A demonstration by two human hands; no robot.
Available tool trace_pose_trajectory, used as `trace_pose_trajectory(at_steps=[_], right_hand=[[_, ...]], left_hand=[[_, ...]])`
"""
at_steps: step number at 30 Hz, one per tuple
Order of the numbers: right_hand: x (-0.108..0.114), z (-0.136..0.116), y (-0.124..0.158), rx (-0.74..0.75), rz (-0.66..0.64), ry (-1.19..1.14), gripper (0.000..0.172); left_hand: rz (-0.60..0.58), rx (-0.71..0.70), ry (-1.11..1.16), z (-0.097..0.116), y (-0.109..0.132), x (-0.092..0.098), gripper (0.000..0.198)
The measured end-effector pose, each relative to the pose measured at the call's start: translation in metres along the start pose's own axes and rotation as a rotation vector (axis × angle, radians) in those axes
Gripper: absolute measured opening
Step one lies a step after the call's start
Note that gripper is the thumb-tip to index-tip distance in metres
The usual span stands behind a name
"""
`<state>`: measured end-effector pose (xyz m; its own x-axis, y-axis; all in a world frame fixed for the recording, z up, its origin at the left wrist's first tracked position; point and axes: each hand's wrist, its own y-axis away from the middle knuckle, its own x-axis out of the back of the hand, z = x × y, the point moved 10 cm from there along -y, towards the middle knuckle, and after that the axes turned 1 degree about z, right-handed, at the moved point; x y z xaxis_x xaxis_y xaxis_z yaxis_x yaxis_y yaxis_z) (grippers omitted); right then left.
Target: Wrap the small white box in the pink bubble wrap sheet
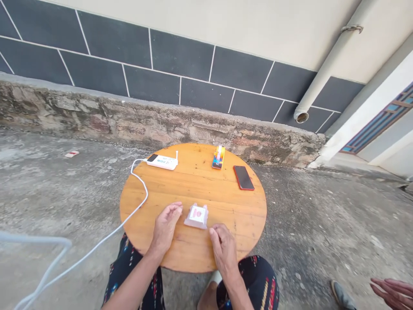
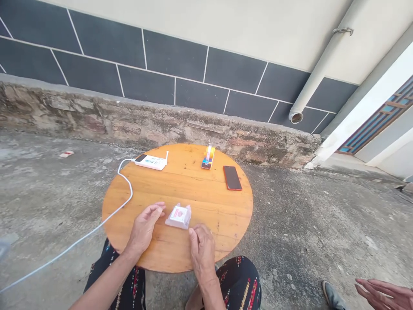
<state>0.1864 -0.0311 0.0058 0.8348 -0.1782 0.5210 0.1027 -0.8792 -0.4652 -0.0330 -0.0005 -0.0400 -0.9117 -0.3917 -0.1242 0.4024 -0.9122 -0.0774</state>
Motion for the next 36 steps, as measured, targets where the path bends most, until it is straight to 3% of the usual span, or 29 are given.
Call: trace_pose_trajectory(at_steps=[13, 23, 29, 36], right_hand=[[0.001, -0.004, 0.001, 0.018, 0.056, 0.024, 0.032], [0.003, -0.003, -0.005, -0.01, 0.041, -0.003, 0.032], [0.001, 0.007, -0.001, -0.048, 0.023, -0.084, 0.023], [0.011, 0.009, -0.008, -0.048, 0.073, -0.163, 0.011]], left_hand=[[-0.014, -0.01, 0.011, 0.002, 0.001, 0.003, 0.038], [-0.162, -0.102, -0.037, 0.019, 0.006, -0.016, 0.022], [-0.308, -0.237, -0.257, 0.026, 0.019, -0.036, 0.068], [-0.39, -0.227, -0.338, 0.018, 0.022, -0.049, 0.07]])
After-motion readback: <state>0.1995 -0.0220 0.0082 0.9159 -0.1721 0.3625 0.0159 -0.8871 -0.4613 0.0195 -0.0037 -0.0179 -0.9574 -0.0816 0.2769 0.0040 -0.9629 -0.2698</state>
